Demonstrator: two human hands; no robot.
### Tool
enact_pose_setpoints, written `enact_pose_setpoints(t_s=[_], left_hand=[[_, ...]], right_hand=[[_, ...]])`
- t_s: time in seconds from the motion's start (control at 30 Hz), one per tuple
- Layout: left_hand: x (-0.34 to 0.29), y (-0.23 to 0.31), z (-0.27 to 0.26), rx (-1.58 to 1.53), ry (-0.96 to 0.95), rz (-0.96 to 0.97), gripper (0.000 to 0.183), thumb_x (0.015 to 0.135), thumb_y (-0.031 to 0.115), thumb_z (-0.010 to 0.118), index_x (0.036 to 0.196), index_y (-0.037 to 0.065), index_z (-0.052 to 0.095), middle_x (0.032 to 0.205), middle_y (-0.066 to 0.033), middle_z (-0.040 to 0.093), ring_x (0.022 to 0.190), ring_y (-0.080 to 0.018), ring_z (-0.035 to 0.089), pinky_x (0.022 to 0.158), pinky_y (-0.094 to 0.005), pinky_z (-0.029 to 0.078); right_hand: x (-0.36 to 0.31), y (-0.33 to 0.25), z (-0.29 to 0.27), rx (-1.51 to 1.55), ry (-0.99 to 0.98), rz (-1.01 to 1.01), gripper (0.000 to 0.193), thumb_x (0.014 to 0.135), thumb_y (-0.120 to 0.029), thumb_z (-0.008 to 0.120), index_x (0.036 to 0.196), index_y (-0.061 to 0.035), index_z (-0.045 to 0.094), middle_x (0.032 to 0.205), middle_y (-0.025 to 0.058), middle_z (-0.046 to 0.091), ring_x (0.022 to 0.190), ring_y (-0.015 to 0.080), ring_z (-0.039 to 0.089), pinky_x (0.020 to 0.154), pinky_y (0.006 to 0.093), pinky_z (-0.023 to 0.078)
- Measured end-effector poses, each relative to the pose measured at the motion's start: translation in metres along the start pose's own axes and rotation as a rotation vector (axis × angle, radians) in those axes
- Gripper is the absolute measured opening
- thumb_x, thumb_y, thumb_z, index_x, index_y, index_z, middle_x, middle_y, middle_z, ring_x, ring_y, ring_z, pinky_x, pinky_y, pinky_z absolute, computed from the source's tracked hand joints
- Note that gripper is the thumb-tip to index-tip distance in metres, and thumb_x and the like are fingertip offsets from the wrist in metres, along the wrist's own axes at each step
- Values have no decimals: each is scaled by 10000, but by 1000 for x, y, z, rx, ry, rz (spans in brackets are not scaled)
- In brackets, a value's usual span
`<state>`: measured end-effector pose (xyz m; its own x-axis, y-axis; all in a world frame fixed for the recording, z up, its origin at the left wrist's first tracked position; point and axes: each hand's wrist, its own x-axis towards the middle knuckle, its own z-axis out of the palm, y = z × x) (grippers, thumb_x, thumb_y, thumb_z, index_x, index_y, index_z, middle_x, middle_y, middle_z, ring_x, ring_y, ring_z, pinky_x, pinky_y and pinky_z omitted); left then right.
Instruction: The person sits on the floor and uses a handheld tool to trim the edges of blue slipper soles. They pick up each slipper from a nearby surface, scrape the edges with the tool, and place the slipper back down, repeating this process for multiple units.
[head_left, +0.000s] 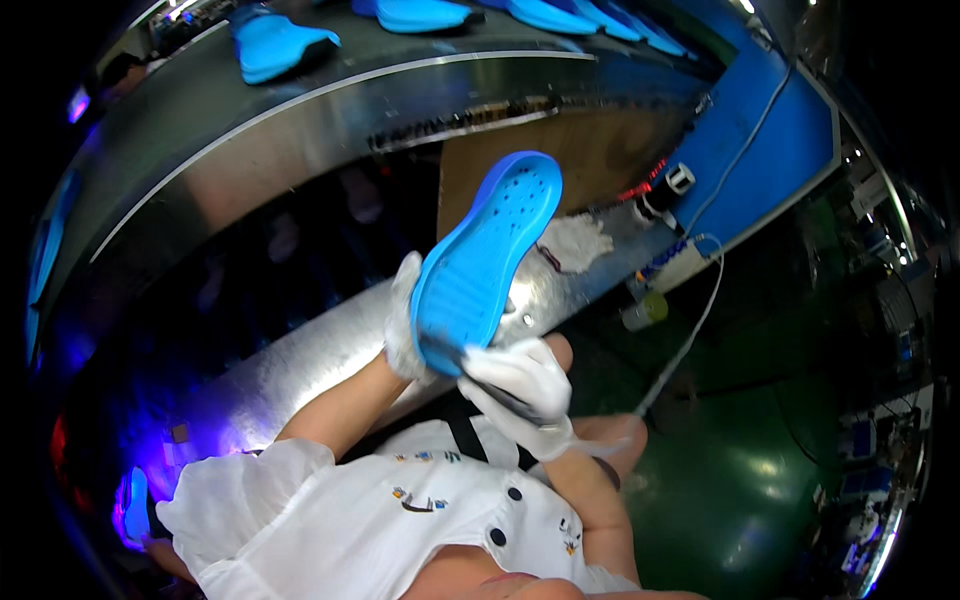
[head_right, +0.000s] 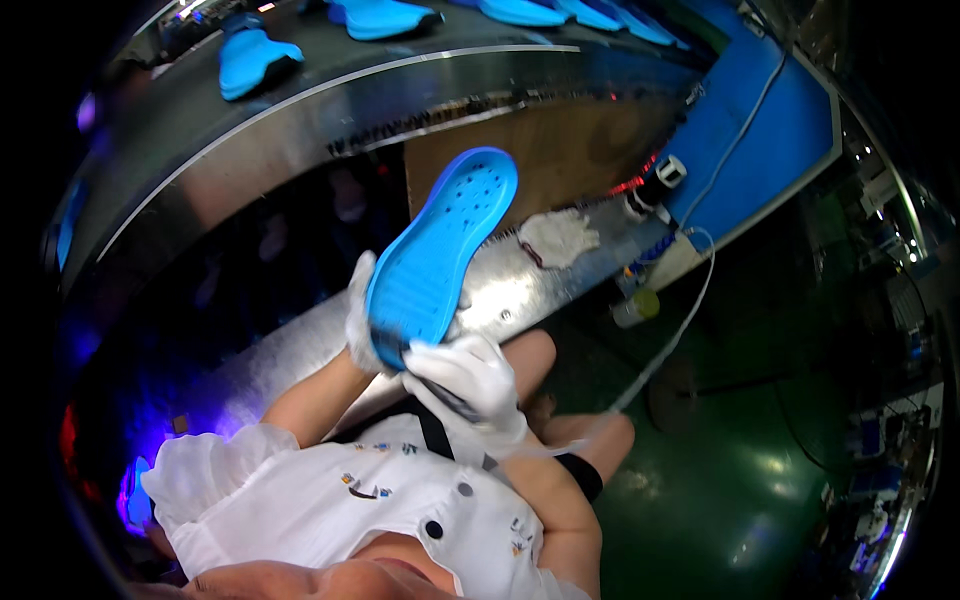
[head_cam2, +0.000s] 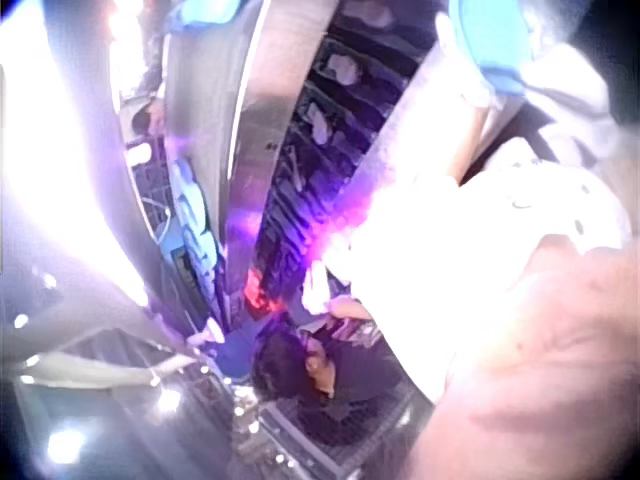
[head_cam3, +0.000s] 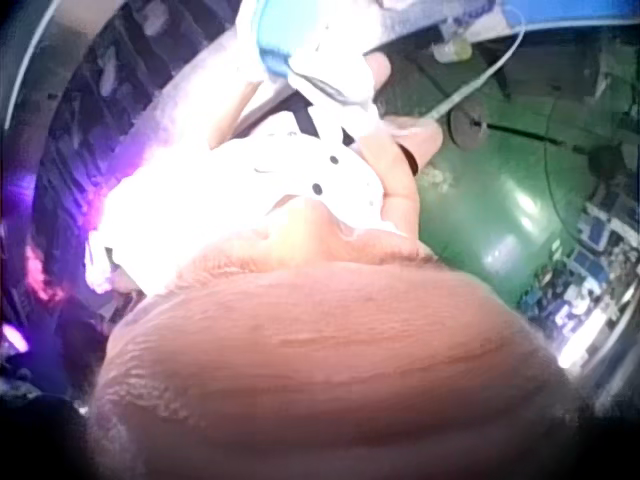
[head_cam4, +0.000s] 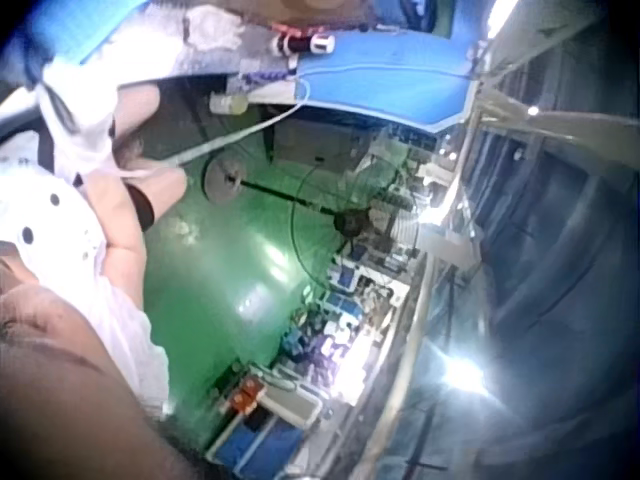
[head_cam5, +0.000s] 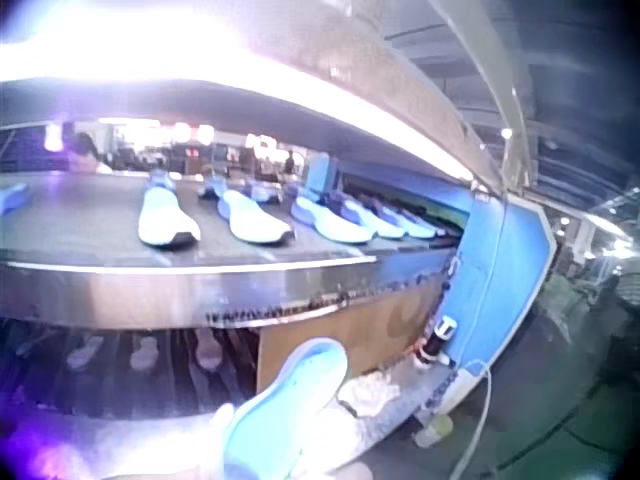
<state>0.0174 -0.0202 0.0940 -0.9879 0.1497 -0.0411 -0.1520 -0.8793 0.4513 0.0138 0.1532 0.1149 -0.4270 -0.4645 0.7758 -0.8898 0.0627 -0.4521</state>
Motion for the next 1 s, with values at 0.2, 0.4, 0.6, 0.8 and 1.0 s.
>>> enact_pose_setpoints(t_s=[0.2, 0.4, 0.6, 0.8, 1.0], left_hand=[[-70, 123, 38, 248, -461, 272, 1105, 835, 821, 438, 1481, -59, 273, 1320, -323, 511, 1070, -355, 659, 778, -412, 608], [-108, 178, 52, 162, -517, 686, 898, 892, 440, 674, 1529, 3, 217, 1573, -161, 309, 1259, -316, 524, 955, -372, 542], [-37, 142, 105, 1940, 30, 1133, 394, 838, 153, 753, 1187, -2, 654, 1265, -207, 608, 1180, -353, 591, 1001, -400, 478], [8, 191, 109, 2884, 513, 960, 634, 972, 496, 495, 1212, -87, 564, 1363, -247, 503, 1330, -394, 417, 1143, -523, 263], [-68, 251, 127, 2734, 1333, 950, 602, 934, 536, 537, 1286, 51, 587, 1373, -244, 480, 1274, -405, 460, 1059, -518, 364]], right_hand=[[-7, -13, -25, 723, 333, 257, 233, 762, 52, 701, 986, 12, 646, 941, 166, 712, 802, 196, 612, 745, 315, 520], [-4, -8, -10, 509, 196, 249, 247, 753, 91, 686, 992, 34, 653, 877, 121, 673, 783, 192, 629, 727, 288, 509], [-21, -1, -15, 519, 274, 426, 207, 829, -12, 732, 1008, 55, 652, 941, 100, 663, 775, 167, 621, 705, 265, 495], [-23, -3, -6, 505, 210, 412, 240, 832, -42, 758, 1023, 67, 660, 922, 112, 680, 788, 151, 641, 715, 245, 501], [-29, 0, -8, 560, 225, 500, 236, 835, -4, 745, 1044, 64, 658, 952, 109, 688, 844, 146, 660, 765, 246, 518]])
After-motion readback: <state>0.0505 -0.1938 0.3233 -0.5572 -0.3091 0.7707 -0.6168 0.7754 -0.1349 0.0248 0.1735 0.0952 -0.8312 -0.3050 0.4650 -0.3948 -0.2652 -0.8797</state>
